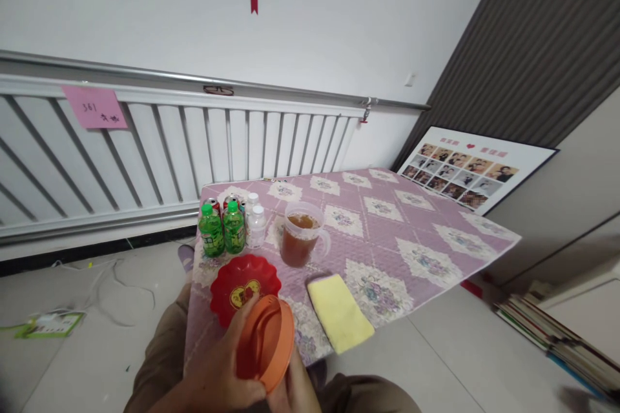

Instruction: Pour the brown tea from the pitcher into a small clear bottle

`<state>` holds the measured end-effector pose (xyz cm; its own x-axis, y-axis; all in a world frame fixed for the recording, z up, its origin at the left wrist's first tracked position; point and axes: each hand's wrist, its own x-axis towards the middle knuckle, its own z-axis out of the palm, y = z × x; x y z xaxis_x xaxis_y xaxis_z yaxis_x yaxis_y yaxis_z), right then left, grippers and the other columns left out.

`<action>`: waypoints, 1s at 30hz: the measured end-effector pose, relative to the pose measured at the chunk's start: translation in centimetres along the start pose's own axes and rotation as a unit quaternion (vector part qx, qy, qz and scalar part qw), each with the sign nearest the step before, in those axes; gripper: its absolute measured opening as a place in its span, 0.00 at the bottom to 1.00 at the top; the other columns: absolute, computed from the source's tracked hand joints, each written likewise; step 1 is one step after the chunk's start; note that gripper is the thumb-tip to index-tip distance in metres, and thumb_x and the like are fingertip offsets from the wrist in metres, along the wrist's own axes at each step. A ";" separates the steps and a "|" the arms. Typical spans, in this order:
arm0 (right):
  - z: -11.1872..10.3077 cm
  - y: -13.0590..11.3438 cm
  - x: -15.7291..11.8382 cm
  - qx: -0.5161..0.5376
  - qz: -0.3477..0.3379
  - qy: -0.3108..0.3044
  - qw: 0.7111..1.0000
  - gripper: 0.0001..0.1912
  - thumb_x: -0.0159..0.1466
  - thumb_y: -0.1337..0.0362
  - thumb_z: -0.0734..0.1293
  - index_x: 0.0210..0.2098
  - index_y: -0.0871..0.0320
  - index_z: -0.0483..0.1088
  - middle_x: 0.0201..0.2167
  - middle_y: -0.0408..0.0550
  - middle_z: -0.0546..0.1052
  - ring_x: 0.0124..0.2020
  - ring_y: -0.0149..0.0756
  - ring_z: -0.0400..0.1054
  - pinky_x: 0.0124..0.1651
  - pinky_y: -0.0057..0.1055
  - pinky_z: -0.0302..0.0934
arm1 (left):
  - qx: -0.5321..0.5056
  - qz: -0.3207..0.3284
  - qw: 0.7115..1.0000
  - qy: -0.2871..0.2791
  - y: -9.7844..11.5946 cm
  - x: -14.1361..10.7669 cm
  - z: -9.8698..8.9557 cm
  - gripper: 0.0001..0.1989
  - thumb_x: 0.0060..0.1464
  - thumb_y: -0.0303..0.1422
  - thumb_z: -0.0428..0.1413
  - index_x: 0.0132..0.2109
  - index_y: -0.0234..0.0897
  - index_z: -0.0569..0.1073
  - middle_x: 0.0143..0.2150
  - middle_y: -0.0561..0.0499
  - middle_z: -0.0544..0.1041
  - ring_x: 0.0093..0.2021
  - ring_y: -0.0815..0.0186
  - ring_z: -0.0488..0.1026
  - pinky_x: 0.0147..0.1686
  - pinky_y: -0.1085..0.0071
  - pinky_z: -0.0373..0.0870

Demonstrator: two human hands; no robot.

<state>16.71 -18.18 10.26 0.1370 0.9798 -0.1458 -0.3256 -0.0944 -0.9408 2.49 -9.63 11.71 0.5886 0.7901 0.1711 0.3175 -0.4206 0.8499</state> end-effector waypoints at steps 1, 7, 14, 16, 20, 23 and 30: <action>-0.4 0.5 0.3 0.022 0.017 -0.011 1.000 0.44 0.54 0.28 0.58 0.60 0.45 0.67 0.60 0.46 0.71 0.66 0.48 0.58 0.62 0.45 0.60 | -0.002 0.008 1.000 -0.004 0.0 0.0 -0.1 0.57 0.38 0.36 0.66 0.72 0.45 0.45 0.66 0.42 0.65 0.60 0.47 0.71 0.55 0.55 0.75; -1.8 1.6 2.5 0.226 0.064 -0.064 0.970 0.41 0.48 0.27 0.63 0.49 0.47 0.76 0.54 0.49 0.77 0.62 0.49 0.64 0.62 0.45 0.60 | 0.006 -0.004 0.999 -0.052 0.2 1.3 -0.7 0.58 0.36 0.33 0.66 0.72 0.40 0.46 0.72 0.38 0.53 0.69 0.43 0.55 0.65 0.46 0.60; -0.2 -1.6 6.9 0.303 0.042 -0.008 0.952 0.28 0.52 0.40 0.73 0.44 0.49 0.78 0.54 0.46 0.77 0.62 0.45 0.64 0.65 0.44 0.56 | -0.052 -0.014 0.995 -0.078 -0.1 5.7 -2.1 0.58 0.37 0.34 0.67 0.71 0.35 0.46 0.72 0.35 0.49 0.72 0.45 0.47 0.69 0.45 0.46; 0.0 -2.3 8.4 0.296 0.044 -0.008 0.954 0.27 0.53 0.41 0.73 0.45 0.50 0.77 0.53 0.47 0.78 0.61 0.45 0.65 0.64 0.45 0.57 | -0.054 -0.011 0.996 -0.071 -0.9 6.8 -2.6 0.58 0.38 0.36 0.68 0.71 0.35 0.46 0.72 0.34 0.48 0.72 0.43 0.46 0.68 0.43 0.48; 0.0 -3.1 10.1 0.253 0.060 -0.017 0.965 0.31 0.54 0.41 0.72 0.51 0.52 0.74 0.52 0.49 0.78 0.58 0.47 0.69 0.62 0.47 0.59 | -0.018 0.001 0.996 0.086 -4.1 7.7 -3.3 0.47 0.46 0.37 0.64 0.69 0.37 0.53 0.72 0.35 0.49 0.72 0.44 0.46 0.66 0.42 0.50; 0.2 -3.4 10.4 0.148 0.015 0.012 0.989 0.41 0.54 0.49 0.75 0.63 0.46 0.61 0.63 0.47 0.69 0.62 0.45 0.64 0.63 0.45 0.59 | -0.005 0.015 0.977 0.212 -7.7 7.3 -3.3 0.32 0.55 0.38 0.57 0.65 0.38 0.60 0.68 0.38 0.58 0.69 0.49 0.53 0.66 0.42 0.52; 0.3 -2.7 10.6 -0.184 -0.020 -0.010 0.983 0.53 0.53 0.54 0.74 0.71 0.46 0.46 0.72 0.48 0.50 0.71 0.46 0.45 0.71 0.47 0.40 | -0.060 -0.060 0.948 0.306 -14.3 5.5 -1.9 0.24 0.60 0.38 0.51 0.62 0.41 0.63 0.67 0.42 0.60 0.69 0.52 0.54 0.66 0.45 0.53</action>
<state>18.77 -7.45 11.31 0.1236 0.9868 -0.1044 0.0397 -0.1101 -0.9931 -0.23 1.56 1.47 0.0001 0.9555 0.2949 0.2462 -0.2859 0.9261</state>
